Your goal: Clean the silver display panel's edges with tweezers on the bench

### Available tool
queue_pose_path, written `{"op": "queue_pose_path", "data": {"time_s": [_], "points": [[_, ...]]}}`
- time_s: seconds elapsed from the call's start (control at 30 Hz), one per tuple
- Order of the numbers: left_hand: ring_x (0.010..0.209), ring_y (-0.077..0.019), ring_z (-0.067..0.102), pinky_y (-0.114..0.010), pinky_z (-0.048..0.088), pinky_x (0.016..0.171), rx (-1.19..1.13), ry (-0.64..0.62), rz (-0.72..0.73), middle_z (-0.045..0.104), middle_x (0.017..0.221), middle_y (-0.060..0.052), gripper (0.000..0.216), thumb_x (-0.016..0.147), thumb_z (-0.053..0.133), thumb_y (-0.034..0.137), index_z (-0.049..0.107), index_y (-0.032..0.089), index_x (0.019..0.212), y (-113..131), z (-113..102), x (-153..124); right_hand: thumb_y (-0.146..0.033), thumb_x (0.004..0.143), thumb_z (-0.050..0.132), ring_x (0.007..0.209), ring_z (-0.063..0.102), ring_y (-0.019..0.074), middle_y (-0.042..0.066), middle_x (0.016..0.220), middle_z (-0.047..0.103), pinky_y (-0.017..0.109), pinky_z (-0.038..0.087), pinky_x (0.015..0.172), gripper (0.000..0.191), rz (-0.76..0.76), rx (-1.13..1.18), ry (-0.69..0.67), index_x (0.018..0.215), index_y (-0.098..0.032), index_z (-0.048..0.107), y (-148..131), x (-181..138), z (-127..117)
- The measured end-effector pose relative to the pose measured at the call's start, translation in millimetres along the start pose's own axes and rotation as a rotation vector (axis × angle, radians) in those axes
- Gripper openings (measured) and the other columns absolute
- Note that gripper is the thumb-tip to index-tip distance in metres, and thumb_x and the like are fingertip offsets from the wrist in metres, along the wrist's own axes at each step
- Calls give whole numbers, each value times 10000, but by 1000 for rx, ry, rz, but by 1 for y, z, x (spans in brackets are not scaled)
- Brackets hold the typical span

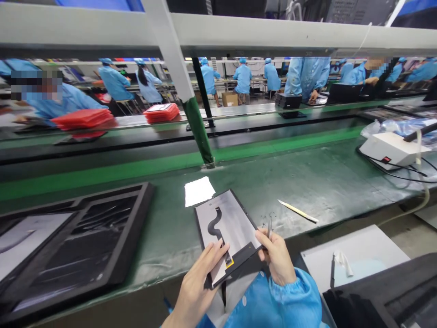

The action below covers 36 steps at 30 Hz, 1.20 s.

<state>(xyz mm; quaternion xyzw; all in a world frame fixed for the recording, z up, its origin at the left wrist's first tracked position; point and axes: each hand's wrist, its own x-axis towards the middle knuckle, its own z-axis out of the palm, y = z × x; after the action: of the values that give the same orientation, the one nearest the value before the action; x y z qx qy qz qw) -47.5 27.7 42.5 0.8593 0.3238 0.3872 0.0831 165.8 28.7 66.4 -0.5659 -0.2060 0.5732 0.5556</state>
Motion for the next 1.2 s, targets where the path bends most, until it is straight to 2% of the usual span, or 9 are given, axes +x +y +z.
{"op": "queue_pose_path", "data": {"time_s": [0.13,0.23,0.3,0.37,0.47,0.63,0.8,1.0,1.2], "points": [[1434,-363,317,-566,228,1180,-127,-52,-133,449,1508,-146,979,784,714,562,220,222,1559,-4,-11,-5,-571,478,898,393,324,39,-87,384,399,164,234,389,512,-13,69,31,655,-145,675,3,-4,0],[1467,-361,241,-565,217,1182,-346,65,-381,416,1534,-125,843,800,625,662,388,247,1496,-8,-22,-9,-484,418,952,448,358,34,-43,572,547,145,279,348,501,-38,173,122,710,-135,741,4,-6,-3],[1431,-322,362,-495,301,1167,-503,198,-636,503,1479,-117,609,891,561,605,543,243,1382,-9,-27,-10,-434,385,972,501,404,47,-24,688,591,134,319,330,491,-69,228,169,720,-147,759,4,-6,-5],[1301,-302,543,-443,394,1114,-676,270,-871,638,1336,-131,502,900,574,578,652,212,1235,-9,-31,-7,-404,391,979,522,425,58,-24,711,594,128,349,321,467,-85,268,185,732,-165,767,5,-6,-6],[1053,-295,694,-405,503,982,-957,229,-1036,759,1071,-139,540,805,661,636,723,165,1061,-4,-31,0,-388,457,970,473,379,37,-44,683,584,116,370,324,420,-84,295,149,766,-186,771,7,-6,-7],[973,-265,704,-350,514,910,-1195,143,-1011,765,1028,-116,495,724,793,540,752,159,1036,10,-27,8,-385,483,962,460,394,40,-41,723,615,130,393,323,400,-60,296,128,769,-187,764,19,-10,-9],[957,-249,698,-322,512,895,-1208,224,-996,774,972,-88,443,690,826,508,776,172,975,13,-28,9,-388,517,942,430,431,53,-37,746,646,162,395,316,377,-43,262,107,789,-204,758,39,-9,-18],[926,-232,697,-297,508,857,-1198,240,-997,774,970,-85,415,730,805,474,775,176,1017,11,-35,6,-414,552,917,412,437,62,-24,785,681,198,417,344,365,-68,192,76,837,-244,766,53,-7,-23],[916,-225,687,-256,499,781,-1198,256,-1023,767,980,-97,434,749,778,483,770,159,1037,9,-41,6,-446,591,880,410,444,111,-8,660,643,245,390,331,322,-45,105,41,820,-254,760,55,-1,-25]]}}
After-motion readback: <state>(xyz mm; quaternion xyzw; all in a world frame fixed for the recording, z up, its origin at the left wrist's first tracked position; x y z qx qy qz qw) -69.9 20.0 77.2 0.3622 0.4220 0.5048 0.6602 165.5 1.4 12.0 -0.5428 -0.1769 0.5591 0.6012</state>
